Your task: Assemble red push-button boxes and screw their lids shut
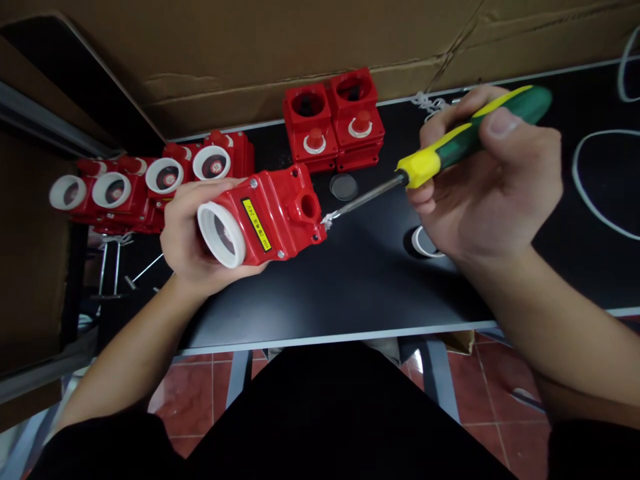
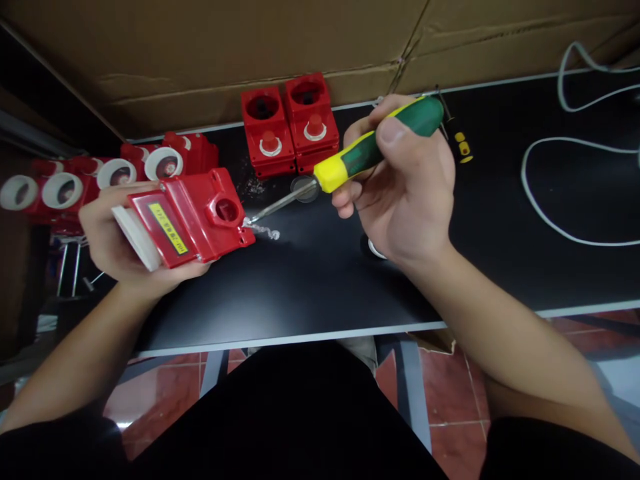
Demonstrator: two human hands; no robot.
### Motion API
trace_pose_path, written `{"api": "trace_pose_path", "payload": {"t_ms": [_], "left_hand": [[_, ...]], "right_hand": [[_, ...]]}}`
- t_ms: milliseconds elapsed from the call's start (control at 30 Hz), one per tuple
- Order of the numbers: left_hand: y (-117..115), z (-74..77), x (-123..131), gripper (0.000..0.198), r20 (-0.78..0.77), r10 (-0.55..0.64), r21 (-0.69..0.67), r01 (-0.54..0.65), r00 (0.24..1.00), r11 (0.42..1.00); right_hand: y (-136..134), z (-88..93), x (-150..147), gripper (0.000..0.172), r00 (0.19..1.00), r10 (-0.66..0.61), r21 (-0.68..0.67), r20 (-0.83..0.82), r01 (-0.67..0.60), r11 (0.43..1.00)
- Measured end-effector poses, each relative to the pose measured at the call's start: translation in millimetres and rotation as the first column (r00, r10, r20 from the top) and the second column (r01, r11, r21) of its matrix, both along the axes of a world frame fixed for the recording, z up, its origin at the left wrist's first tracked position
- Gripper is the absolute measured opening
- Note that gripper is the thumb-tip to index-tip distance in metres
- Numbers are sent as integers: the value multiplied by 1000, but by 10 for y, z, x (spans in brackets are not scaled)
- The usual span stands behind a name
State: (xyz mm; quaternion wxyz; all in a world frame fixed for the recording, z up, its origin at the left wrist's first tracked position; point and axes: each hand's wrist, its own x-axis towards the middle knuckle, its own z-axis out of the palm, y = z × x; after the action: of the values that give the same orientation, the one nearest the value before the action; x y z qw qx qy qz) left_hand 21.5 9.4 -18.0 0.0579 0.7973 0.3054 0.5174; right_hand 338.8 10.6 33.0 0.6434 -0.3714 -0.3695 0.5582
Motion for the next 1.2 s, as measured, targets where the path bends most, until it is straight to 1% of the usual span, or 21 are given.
{"api": "trace_pose_path", "payload": {"t_ms": [100, 233, 400, 567, 633, 800, 900, 1000, 1100, 1200], "left_hand": [[-51, 45, 28, 84, -45, 15, -40, -17, 999, 999], [-62, 41, 18, 83, -77, 27, -27, -29, 997, 999], [-44, 4, -21, 82, -101, 85, -23, -88, 991, 996], [-46, -24, -59, 85, -126, 145, -64, -154, 981, 986], [-48, -31, -65, 86, -136, 144, -60, -153, 980, 986], [-44, -21, -53, 89, -105, 74, -35, -78, 992, 996], [-40, -3, -38, 90, -92, 50, -41, -54, 995, 998], [-35, 9, -29, 88, -103, 48, -30, -52, 993, 998], [-32, 16, -28, 90, -121, 47, -16, -49, 992, 999], [-32, 24, -40, 84, -166, 98, -15, -102, 981, 995]], "right_hand": [[-1, -10, -25, 45, 1000, 4, 4, -19, -4, 1000], [7, -19, -34, 38, 1000, -5, 0, -30, 5, 1000], [29, -36, -26, 41, 999, -25, 0, -34, 25, 1000], [36, -61, -22, 39, 999, -22, 30, -39, 23, 999], [37, -66, -22, 40, 999, -29, 52, -42, 31, 998], [30, -41, -32, 42, 998, -56, 12, -21, 56, 998], [26, -36, -38, 45, 998, -59, 21, -2, 59, 998], [30, -56, -35, 43, 999, -39, 52, -2, 39, 998], [55, -98, -9, 40, 1000, -17, 102, -13, 18, 995], [127, -161, 78, 42, 997, 82, 182, 14, -84, 980]]}}
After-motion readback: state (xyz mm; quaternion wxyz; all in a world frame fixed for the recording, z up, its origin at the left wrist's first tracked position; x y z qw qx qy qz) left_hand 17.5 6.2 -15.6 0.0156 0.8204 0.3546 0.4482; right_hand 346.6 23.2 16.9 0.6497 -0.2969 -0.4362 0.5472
